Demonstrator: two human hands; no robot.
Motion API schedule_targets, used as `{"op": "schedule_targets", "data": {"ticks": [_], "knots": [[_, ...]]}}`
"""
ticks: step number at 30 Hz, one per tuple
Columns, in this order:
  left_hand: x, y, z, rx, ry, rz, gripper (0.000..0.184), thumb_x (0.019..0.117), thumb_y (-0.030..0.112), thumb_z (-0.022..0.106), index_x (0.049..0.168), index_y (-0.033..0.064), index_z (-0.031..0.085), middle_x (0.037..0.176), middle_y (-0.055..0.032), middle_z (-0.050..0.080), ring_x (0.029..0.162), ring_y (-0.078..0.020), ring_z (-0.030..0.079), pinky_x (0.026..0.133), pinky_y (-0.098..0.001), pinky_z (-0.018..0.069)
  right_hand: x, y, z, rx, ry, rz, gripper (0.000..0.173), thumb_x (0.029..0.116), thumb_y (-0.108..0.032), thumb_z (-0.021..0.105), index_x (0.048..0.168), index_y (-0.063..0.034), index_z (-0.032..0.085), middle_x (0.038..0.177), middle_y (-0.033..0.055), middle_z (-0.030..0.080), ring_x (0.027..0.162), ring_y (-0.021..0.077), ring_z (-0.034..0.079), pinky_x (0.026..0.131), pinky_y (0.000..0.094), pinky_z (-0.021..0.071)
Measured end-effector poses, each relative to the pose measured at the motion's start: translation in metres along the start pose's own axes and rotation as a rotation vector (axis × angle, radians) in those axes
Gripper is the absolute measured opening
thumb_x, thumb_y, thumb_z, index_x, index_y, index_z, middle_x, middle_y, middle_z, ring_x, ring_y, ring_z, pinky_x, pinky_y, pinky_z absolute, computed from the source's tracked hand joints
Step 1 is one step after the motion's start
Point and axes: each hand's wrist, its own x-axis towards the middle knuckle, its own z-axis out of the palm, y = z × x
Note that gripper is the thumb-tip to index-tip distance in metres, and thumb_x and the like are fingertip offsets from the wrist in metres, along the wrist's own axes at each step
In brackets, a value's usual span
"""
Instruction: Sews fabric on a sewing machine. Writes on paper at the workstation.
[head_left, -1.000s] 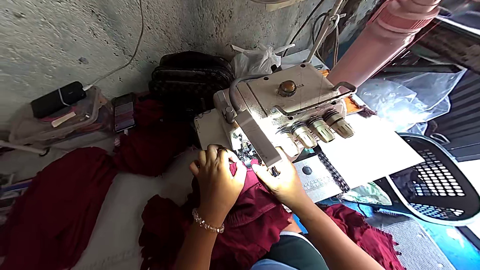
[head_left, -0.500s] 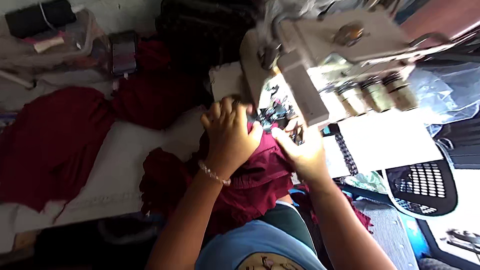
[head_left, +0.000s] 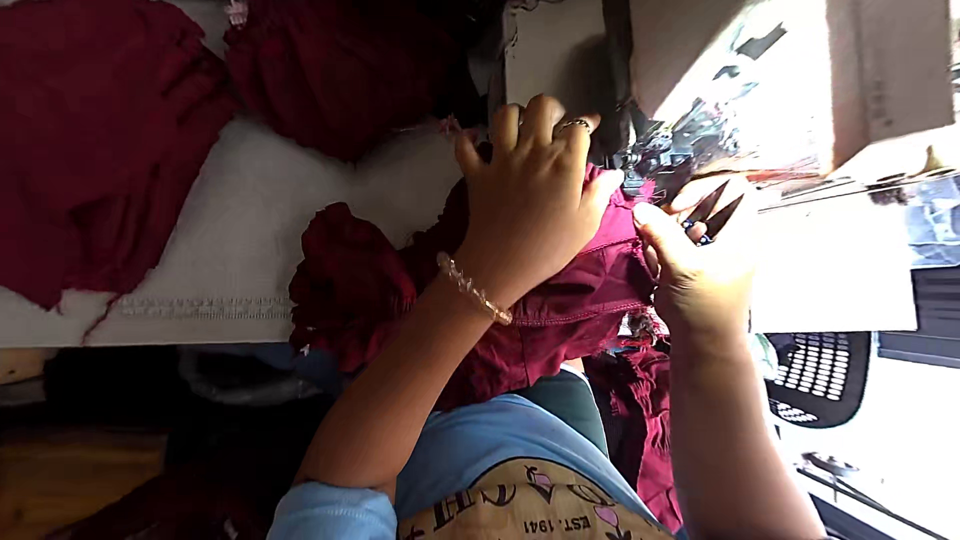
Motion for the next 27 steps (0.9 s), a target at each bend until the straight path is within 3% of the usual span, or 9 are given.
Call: {"op": "schedule_targets", "data": {"ticks": [2, 4, 8, 10, 14, 16, 20, 24, 27], "knots": [[0.012, -0.004, -0.004, -0.044, -0.062, -0.022, 0.033, 0.1001, 0.034, 0.052, 0.121, 0.0219, 0.076, 0.143, -0.0034, 0.058, 0.136, -0.0329, 0.043, 0.107, -0.0670, 0.0188, -0.003, 0.000, 0.002, -0.013, 0.024, -0.020, 0.025, 0.0911, -0.012, 0.070, 0.103, -0.0212, 0.050, 0.085, -0.0164, 0.056, 0.065, -0.0079, 0.053, 0.056, 0.0099, 0.0465], [0.021, -0.006, -0.007, -0.064, -0.126, -0.035, 0.031, 0.0922, 0.032, 0.060, 0.117, 0.0239, 0.077, 0.156, 0.0004, 0.048, 0.147, -0.0350, 0.034, 0.109, -0.0742, 0.0088, -0.008, -0.001, 0.004, -0.007, 0.033, -0.034, 0.027, 0.0902, -0.010, 0.071, 0.105, -0.0199, 0.050, 0.089, -0.0155, 0.057, 0.071, -0.0072, 0.056, 0.062, 0.0109, 0.0498], [0.030, -0.003, -0.009, -0.077, -0.224, -0.055, 0.035, 0.0839, 0.039, 0.073, 0.114, 0.0225, 0.077, 0.163, 0.0026, 0.039, 0.157, -0.0333, 0.018, 0.109, -0.0797, -0.0045, -0.020, -0.003, 0.007, 0.038, 0.041, -0.012, 0.030, 0.0873, -0.009, 0.073, 0.106, -0.0191, 0.052, 0.088, -0.0149, 0.060, 0.064, -0.0069, 0.054, 0.055, 0.0097, 0.0458], [0.031, -0.002, -0.006, -0.067, -0.208, -0.071, 0.034, 0.0847, 0.040, 0.075, 0.113, 0.0219, 0.077, 0.163, 0.0030, 0.040, 0.157, -0.0329, 0.017, 0.109, -0.0802, -0.0040, -0.022, -0.002, 0.007, 0.058, 0.041, -0.008, 0.032, 0.0866, -0.008, 0.074, 0.106, -0.0191, 0.052, 0.085, -0.0152, 0.060, 0.062, -0.0066, 0.053, 0.055, 0.0099, 0.0462], [0.031, 0.001, 0.002, -0.059, -0.107, -0.071, 0.019, 0.0883, 0.031, 0.068, 0.098, 0.0181, 0.078, 0.157, 0.0003, 0.049, 0.155, -0.0344, 0.024, 0.110, -0.0797, -0.0030, -0.021, -0.003, 0.008, 0.096, 0.021, -0.006, 0.032, 0.0871, -0.005, 0.072, 0.106, -0.0195, 0.050, 0.085, -0.0149, 0.062, 0.063, -0.0067, 0.054, 0.055, 0.0096, 0.0456], [0.032, 0.004, 0.002, -0.027, -0.095, -0.070, 0.017, 0.0909, 0.026, 0.064, 0.098, 0.0180, 0.078, 0.155, -0.0012, 0.052, 0.155, -0.0345, 0.026, 0.111, -0.0786, -0.0042, -0.021, -0.003, 0.009, 0.107, 0.022, -0.001, 0.032, 0.0871, -0.005, 0.071, 0.105, -0.0191, 0.049, 0.084, -0.0144, 0.061, 0.060, -0.0070, 0.052, 0.052, 0.0090, 0.0425], [0.039, 0.005, 0.001, 0.111, -0.055, -0.039, 0.022, 0.0945, 0.020, 0.059, 0.105, 0.0131, 0.076, 0.142, -0.0090, 0.061, 0.150, -0.0372, 0.034, 0.112, -0.0791, -0.0002, -0.020, -0.003, 0.010, 0.092, 0.026, 0.000, 0.033, 0.0870, -0.008, 0.073, 0.105, -0.0200, 0.048, 0.084, -0.0153, 0.059, 0.059, -0.0073, 0.051, 0.052, 0.0091, 0.0439], [0.067, -0.004, -0.007, 0.193, -0.117, -0.121, 0.027, 0.0946, 0.018, 0.061, 0.119, 0.0125, 0.072, 0.144, -0.0129, 0.055, 0.145, -0.0371, 0.038, 0.112, -0.0781, 0.0038, -0.016, -0.001, 0.010, 0.099, 0.050, 0.020, 0.033, 0.0876, -0.009, 0.073, 0.105, -0.0184, 0.047, 0.080, -0.0139, 0.058, 0.056, -0.0058, 0.050, 0.050, 0.0106, 0.0433], [0.077, -0.011, -0.008, 0.184, -0.099, -0.191, 0.026, 0.0990, 0.022, 0.059, 0.122, 0.0137, 0.069, 0.145, -0.0132, 0.051, 0.144, -0.0357, 0.038, 0.114, -0.0755, 0.0056, -0.014, -0.001, 0.009, 0.100, 0.062, 0.055, 0.034, 0.0865, -0.010, 0.073, 0.107, -0.0181, 0.047, 0.078, -0.0133, 0.058, 0.054, -0.0044, 0.051, 0.048, 0.0125, 0.0445]]}}
